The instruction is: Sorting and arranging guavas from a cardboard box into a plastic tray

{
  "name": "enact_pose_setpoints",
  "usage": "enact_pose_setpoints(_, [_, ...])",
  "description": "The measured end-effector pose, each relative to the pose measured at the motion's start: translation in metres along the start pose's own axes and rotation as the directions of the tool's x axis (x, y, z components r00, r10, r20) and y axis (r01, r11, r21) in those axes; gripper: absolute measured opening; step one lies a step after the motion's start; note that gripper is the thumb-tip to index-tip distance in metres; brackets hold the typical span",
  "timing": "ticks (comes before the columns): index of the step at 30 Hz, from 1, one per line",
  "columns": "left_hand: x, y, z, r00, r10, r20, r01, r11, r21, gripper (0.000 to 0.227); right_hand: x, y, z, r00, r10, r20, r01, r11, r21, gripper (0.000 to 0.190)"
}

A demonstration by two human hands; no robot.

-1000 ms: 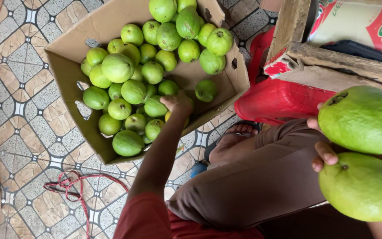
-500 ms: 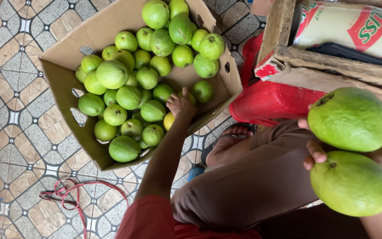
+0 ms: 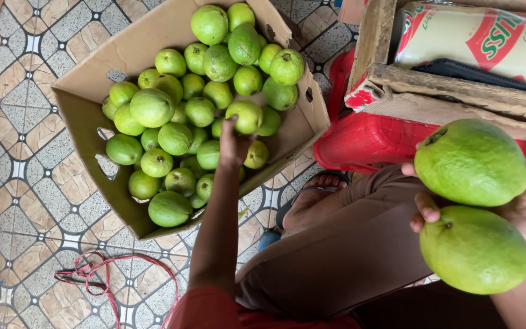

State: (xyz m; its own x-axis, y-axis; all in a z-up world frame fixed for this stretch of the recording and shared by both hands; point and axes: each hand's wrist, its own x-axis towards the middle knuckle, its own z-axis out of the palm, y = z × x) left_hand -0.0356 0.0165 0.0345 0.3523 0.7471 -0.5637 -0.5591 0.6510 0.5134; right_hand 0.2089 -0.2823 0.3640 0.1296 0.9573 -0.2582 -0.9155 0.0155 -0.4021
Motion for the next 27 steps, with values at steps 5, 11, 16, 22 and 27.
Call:
enact_pose_setpoints(5, [-0.05, 0.009, 0.03, 0.946, -0.06, 0.317, 0.109, 0.984, -0.138, 0.084, -0.001, 0.003, -0.001, 0.999, -0.032, -0.019, 0.032, 0.999, -0.019, 0.079])
enact_pose_setpoints(11, [-0.047, -0.001, 0.041, 0.985, 0.109, 0.131, -0.149, 0.922, 0.358, 0.062, -0.002, 0.003, -0.003, 1.0, -0.025, -0.004, 0.025, 1.0, 0.002, 0.08])
enact_pose_setpoints(16, [-0.052, -0.01, 0.031, 0.964, 0.131, 0.231, -0.265, 0.496, 0.827, 0.071, -0.005, 0.003, -0.003, 1.0, -0.015, 0.002, 0.015, 1.0, 0.026, 0.08])
enact_pose_setpoints(22, [-0.035, -0.034, 0.012, 0.943, 0.149, 0.299, -0.305, 0.019, 0.952, 0.088, -0.005, 0.004, -0.002, 1.0, -0.016, -0.024, 0.016, 1.0, 0.014, 0.081])
enact_pose_setpoints(27, [-0.028, -0.04, 0.032, 0.949, -0.052, 0.31, -0.294, -0.499, 0.815, 0.085, -0.003, 0.004, -0.001, 1.0, -0.016, -0.013, 0.016, 1.0, -0.001, 0.079])
